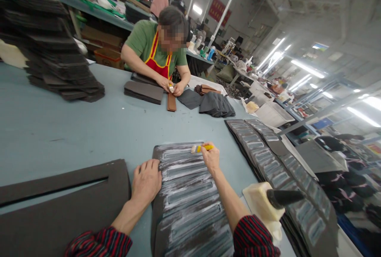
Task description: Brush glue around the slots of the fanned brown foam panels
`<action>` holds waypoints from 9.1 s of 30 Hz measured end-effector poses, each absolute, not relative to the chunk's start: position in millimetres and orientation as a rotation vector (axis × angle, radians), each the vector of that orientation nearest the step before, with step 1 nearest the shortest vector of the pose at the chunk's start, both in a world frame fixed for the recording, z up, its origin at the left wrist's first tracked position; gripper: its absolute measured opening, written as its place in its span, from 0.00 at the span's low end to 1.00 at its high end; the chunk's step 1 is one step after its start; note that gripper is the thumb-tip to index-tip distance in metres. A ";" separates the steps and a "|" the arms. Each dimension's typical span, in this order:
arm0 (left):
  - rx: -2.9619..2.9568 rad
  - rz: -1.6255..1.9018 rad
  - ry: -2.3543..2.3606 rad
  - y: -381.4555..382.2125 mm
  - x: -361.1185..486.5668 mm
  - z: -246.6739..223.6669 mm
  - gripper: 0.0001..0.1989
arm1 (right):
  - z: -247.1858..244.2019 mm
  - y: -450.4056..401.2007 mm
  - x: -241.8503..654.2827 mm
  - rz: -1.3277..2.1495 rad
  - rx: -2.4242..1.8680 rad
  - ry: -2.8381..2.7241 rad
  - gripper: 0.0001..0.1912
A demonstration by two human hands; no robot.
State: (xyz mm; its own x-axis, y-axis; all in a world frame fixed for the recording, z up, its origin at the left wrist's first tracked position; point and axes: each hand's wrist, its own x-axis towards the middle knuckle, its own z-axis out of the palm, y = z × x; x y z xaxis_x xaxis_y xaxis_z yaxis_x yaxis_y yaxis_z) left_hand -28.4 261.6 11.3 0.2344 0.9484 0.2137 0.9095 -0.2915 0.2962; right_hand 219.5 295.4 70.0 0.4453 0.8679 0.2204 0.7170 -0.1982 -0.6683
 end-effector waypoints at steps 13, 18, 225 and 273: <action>2.378 0.560 1.814 260.7 -27.2 11.1 0.12 | 54.0 283.0 225.0 0.597 -1.832 -1.210 0.11; 2.214 0.591 1.802 264.1 -30.7 15.3 0.11 | 75.7 268.8 263.1 0.343 -1.952 -1.126 0.11; 2.586 0.523 1.300 24.9 -27.6 6.6 0.16 | 60.7 27.3 219.3 0.698 -1.794 -1.131 0.08; 2.578 0.527 1.340 -38.4 -22.1 11.9 0.18 | 74.5 -2.6 141.5 0.657 -1.627 -1.495 0.07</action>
State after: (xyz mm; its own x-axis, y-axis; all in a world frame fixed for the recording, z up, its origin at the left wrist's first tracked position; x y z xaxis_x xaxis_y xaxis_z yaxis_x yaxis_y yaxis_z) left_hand -22.1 -38.4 11.9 0.5288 0.8187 0.2238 0.7517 -0.5742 0.3244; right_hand 141.5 -2.6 74.5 0.1619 0.9761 0.1451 0.5529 0.0321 -0.8327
